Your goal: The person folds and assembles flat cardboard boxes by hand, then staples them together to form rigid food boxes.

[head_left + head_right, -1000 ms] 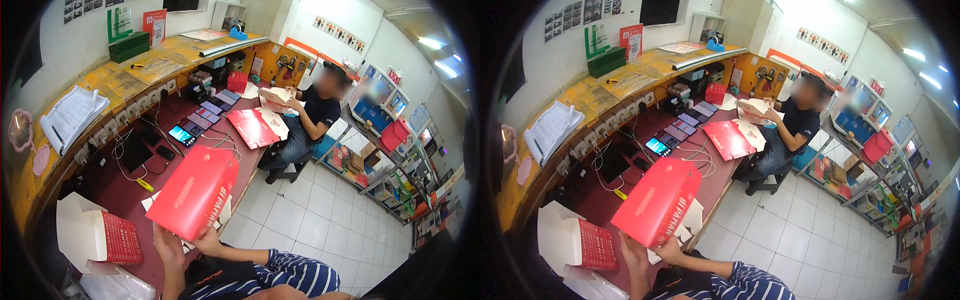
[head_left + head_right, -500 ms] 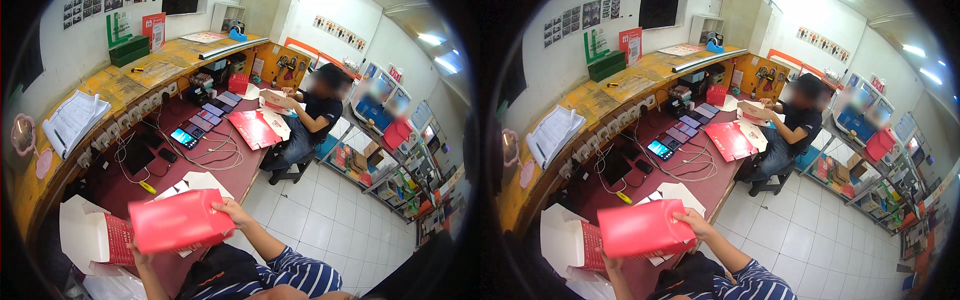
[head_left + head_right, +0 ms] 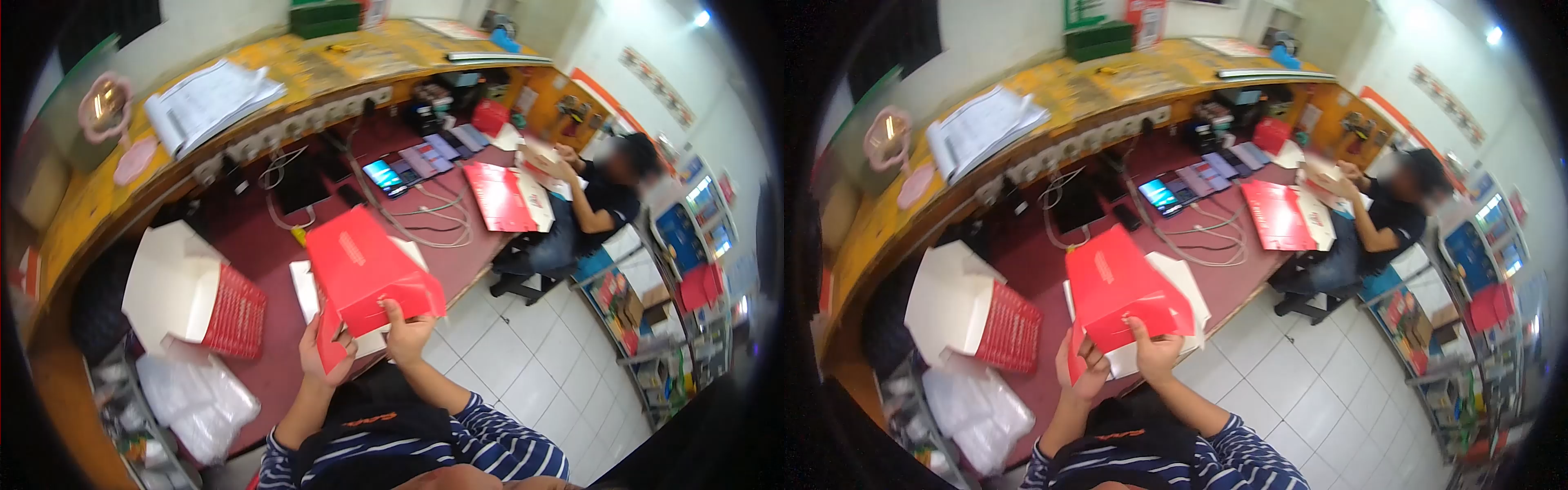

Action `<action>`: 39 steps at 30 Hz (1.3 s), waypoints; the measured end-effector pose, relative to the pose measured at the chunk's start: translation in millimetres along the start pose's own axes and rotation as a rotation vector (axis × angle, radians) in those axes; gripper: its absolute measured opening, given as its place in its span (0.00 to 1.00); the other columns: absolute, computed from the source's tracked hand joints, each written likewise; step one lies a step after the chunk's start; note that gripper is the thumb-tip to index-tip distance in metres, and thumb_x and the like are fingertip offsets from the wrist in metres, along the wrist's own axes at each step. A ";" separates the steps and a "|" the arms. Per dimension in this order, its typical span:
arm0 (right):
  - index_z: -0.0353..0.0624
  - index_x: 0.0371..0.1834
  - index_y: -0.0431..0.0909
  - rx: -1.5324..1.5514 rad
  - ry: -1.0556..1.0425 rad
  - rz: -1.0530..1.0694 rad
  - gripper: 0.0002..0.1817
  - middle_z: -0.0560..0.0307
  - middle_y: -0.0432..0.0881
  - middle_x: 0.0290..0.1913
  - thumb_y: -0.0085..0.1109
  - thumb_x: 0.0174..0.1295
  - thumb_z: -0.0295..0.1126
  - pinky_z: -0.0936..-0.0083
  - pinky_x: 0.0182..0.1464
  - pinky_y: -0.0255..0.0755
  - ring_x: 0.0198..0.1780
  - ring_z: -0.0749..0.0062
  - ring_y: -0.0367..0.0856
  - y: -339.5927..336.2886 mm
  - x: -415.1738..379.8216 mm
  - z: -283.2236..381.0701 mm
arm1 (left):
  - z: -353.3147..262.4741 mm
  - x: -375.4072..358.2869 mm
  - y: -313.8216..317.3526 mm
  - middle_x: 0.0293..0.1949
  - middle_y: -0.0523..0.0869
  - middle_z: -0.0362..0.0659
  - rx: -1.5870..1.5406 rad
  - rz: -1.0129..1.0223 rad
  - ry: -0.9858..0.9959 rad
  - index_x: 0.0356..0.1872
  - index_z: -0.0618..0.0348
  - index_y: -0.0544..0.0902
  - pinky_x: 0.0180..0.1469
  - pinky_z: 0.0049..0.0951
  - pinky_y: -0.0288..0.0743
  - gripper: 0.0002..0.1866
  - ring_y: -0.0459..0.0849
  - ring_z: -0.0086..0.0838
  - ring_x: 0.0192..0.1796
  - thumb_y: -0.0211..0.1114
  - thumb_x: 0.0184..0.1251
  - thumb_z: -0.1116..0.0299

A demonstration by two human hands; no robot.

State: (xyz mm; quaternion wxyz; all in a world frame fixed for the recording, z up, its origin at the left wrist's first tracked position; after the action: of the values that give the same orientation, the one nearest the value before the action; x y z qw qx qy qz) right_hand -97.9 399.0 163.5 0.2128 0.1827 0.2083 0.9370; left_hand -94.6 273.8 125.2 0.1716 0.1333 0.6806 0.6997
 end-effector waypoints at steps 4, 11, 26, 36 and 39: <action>0.33 0.35 0.73 -0.157 -0.150 0.116 0.10 0.55 0.78 0.32 0.59 0.49 0.19 0.82 0.38 0.71 0.34 0.75 0.77 3.8 6.6 7.0 | -12.1 0.1 6.7 0.23 0.73 0.37 -0.123 0.305 -0.113 0.33 0.57 0.72 0.21 0.21 0.55 0.16 0.63 0.22 0.18 0.39 0.64 0.59; 0.33 0.34 0.73 -0.082 0.044 -0.017 0.08 0.56 0.78 0.29 0.58 0.50 0.22 0.83 0.35 0.70 0.31 0.76 0.77 10.1 -4.0 -2.5 | -5.5 -14.9 10.4 0.41 0.74 0.37 1.328 0.258 0.839 0.53 0.60 0.64 0.32 0.20 0.65 0.32 0.73 0.21 0.35 0.48 0.58 0.43; 0.37 0.40 0.71 0.097 0.536 0.174 0.12 0.59 0.76 0.36 0.55 0.54 0.30 0.81 0.41 0.67 0.36 0.78 0.73 -17.8 20.1 -31.6 | -60.2 6.5 -5.0 0.34 0.79 0.41 1.604 -0.164 0.700 0.38 0.63 0.73 0.38 0.23 0.71 0.15 0.77 0.22 0.35 0.66 0.49 0.74; 0.46 0.34 0.68 0.476 0.630 -0.019 0.09 0.65 0.71 0.29 0.57 0.51 0.23 0.82 0.32 0.64 0.27 0.81 0.65 13.1 -4.0 -50.0 | -16.8 16.4 -7.5 0.40 0.76 0.37 0.733 -0.135 0.350 0.44 0.59 0.69 0.37 0.27 0.69 0.17 0.73 0.23 0.42 0.40 0.67 0.57; 0.46 0.40 0.69 0.411 0.552 -0.103 0.13 0.64 0.73 0.31 0.56 0.52 0.22 0.82 0.36 0.66 0.29 0.80 0.68 -0.8 3.3 -64.1 | -25.4 9.8 -22.7 0.40 0.78 0.37 0.113 -0.022 0.193 0.42 0.55 0.73 0.42 0.31 0.66 0.23 0.72 0.27 0.45 0.36 0.65 0.49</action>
State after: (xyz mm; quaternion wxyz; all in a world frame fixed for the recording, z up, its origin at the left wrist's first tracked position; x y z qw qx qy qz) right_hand -128.0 381.2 109.6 0.1543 -0.0492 0.4513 0.8776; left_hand -112.8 255.3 101.1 0.1052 0.0672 0.7338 0.6678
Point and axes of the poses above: each hand's wrist, its own x-axis towards the middle knuckle, its own y-axis out of the palm, z = x × y, the point moved 7 cm from there along x, towards the middle knuckle
